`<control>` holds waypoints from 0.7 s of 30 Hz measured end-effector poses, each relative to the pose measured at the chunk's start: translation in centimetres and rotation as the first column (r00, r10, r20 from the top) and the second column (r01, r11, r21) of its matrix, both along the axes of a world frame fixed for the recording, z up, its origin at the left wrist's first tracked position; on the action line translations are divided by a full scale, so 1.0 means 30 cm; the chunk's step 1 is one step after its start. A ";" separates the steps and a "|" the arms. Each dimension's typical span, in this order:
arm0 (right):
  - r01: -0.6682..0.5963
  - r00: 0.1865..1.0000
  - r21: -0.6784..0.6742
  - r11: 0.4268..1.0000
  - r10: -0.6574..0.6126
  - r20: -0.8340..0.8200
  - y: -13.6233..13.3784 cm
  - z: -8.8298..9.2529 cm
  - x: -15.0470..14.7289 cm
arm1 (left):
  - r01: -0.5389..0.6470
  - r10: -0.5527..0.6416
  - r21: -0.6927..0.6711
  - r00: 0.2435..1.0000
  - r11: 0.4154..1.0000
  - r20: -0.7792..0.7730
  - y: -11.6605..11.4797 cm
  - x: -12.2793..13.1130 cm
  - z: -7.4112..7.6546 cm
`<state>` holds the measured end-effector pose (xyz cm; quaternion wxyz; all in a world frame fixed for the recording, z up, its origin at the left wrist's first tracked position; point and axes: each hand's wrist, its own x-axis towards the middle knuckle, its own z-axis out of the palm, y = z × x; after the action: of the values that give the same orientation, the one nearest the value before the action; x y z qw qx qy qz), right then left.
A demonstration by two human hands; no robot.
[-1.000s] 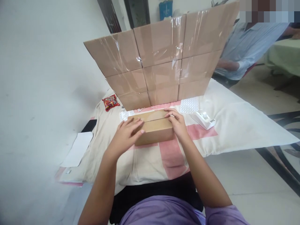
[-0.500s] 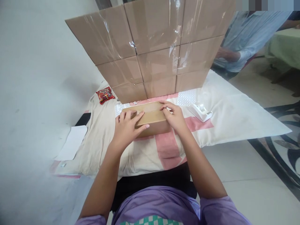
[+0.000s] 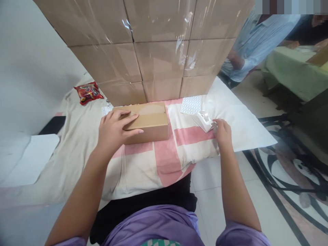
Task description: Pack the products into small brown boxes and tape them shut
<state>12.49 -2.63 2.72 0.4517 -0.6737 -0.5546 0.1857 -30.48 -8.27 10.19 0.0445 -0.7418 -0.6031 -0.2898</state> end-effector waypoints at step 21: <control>-0.273 0.939 -0.522 0.808 0.105 -0.328 0.158 0.147 0.100 | 0.121 -0.103 0.133 0.986 0.984 -0.132 0.097 -0.083 -0.025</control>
<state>15.49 2.10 7.14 0.2880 -0.6833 -0.4700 0.4788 -32.96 -5.36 9.44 0.1179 -0.7864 -0.5343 -0.2867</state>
